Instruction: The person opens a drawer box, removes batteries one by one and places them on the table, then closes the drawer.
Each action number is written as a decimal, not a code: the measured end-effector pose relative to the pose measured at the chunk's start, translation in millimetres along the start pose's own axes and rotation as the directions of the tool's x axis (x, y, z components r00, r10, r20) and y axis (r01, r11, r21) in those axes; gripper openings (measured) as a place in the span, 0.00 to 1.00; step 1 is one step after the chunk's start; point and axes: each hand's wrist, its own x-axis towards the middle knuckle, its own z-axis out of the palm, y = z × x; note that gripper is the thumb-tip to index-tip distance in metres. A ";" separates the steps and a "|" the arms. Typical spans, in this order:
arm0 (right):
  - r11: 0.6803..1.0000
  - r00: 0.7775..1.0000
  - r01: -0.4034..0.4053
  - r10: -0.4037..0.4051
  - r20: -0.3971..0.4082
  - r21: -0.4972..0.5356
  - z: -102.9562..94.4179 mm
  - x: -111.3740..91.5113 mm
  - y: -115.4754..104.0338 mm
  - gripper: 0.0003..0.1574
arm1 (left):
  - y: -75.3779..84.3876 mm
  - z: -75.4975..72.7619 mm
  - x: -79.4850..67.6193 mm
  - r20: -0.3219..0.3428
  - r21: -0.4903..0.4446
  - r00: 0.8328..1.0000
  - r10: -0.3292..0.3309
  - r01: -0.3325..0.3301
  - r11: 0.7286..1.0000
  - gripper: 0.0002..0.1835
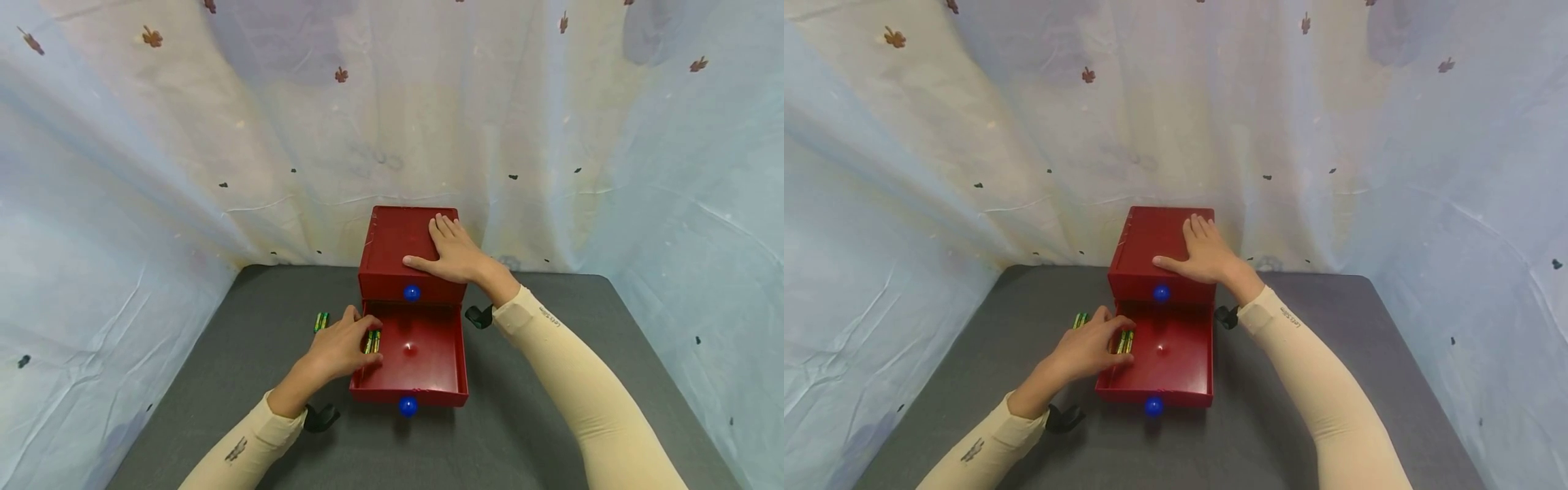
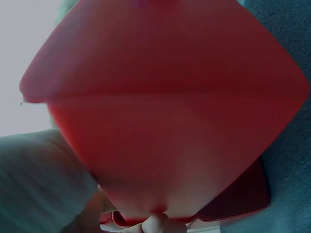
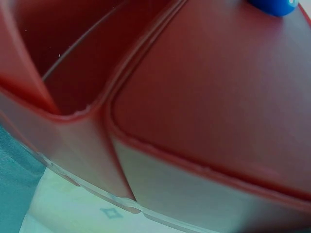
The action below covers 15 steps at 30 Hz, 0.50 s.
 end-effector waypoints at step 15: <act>1.000 1.000 0.005 -0.005 -0.005 0.006 1.4 -0.5 1.0 0.70 | 3.1 -0.5 3.8 0.002 0.104 1.000 0.007 -0.007 0.995 0.29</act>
